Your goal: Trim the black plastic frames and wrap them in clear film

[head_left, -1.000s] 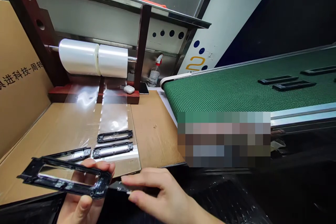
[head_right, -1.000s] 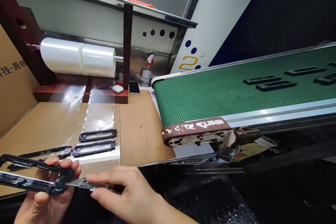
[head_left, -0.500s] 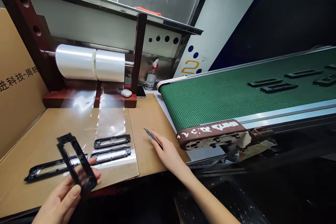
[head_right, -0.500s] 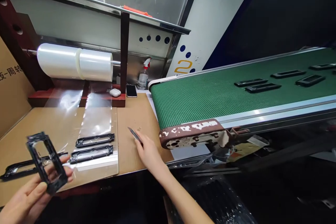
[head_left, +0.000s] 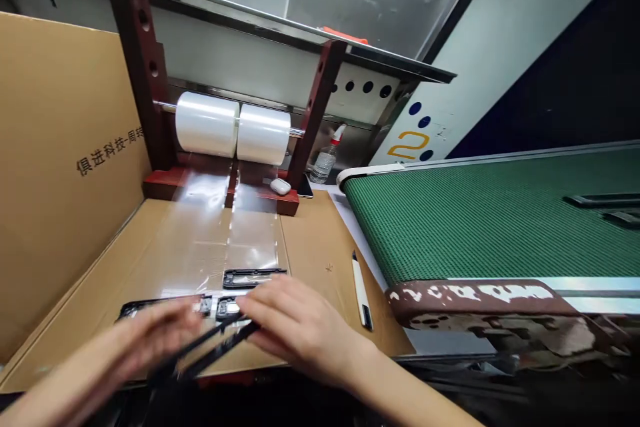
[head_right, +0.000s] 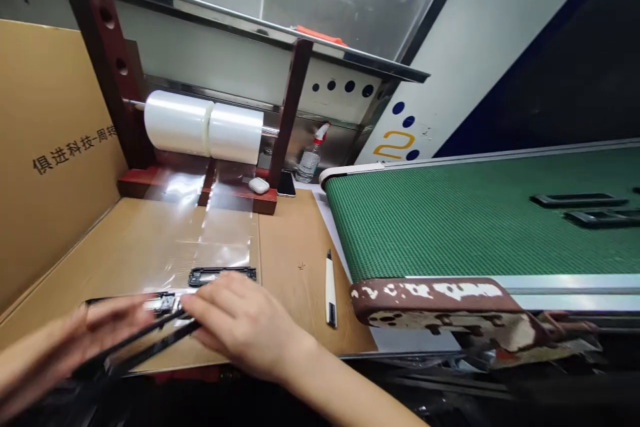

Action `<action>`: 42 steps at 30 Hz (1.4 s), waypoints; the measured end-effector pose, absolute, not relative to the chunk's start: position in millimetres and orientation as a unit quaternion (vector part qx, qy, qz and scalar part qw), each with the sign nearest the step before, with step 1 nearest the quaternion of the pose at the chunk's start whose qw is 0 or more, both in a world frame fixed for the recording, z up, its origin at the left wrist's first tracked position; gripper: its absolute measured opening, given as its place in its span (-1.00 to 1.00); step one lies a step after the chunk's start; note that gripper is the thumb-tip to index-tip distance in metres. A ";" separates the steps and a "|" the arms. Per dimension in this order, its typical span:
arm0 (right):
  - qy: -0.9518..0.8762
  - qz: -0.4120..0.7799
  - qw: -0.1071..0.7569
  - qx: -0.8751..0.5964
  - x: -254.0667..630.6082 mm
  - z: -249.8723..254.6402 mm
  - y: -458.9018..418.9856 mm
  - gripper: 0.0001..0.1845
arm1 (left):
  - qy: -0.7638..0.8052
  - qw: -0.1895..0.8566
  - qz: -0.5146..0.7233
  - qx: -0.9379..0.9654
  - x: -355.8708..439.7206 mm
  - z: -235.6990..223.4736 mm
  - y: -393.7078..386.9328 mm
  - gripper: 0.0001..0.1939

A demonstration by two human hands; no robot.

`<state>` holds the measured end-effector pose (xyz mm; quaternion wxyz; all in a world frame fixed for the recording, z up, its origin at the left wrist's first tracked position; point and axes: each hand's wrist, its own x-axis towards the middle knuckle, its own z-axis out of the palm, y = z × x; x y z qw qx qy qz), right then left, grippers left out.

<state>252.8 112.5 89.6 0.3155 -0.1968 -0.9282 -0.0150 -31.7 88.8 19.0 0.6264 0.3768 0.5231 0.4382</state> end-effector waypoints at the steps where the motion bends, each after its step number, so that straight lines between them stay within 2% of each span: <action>1: -0.918 -0.007 0.331 -0.220 248.8 85.6 120.4 -0.72 | 0.539 0.594 0.471 0.367 -41.1 26.1 107.5 -0.37; 3: -0.899 0.020 0.353 -0.260 238.0 74.7 134.8 -0.72 | 0.559 0.560 0.505 0.346 -56.6 36.5 141.7 -0.25; 5: -0.883 0.057 0.362 -0.294 224.7 62.4 146.3 -0.73 | 0.568 0.576 0.488 0.328 -65.3 42.3 165.6 -0.18; 10: -0.872 0.116 0.343 -0.330 198.1 42.3 161.0 -0.70 | 0.542 0.678 0.379 0.320 -68.0 49.0 176.8 -0.21; 14: -0.876 0.130 0.316 -0.340 186.7 36.5 164.5 -0.68 | 0.525 0.720 0.319 0.323 -70.3 51.1 169.9 -0.18; 21: -0.881 0.155 0.275 -0.352 170.4 24.7 169.6 -0.68 | 0.519 0.719 0.314 0.339 -76.2 41.2 169.2 -0.28; 31: -0.877 0.177 0.274 -0.353 169.0 20.8 173.1 -0.67 | 0.525 0.716 0.305 0.345 -77.3 38.3 170.1 -0.29; 42: -0.877 0.194 0.247 -0.363 166.2 22.6 174.9 -0.66 | 0.526 0.706 0.292 0.373 -83.6 29.7 169.6 -0.41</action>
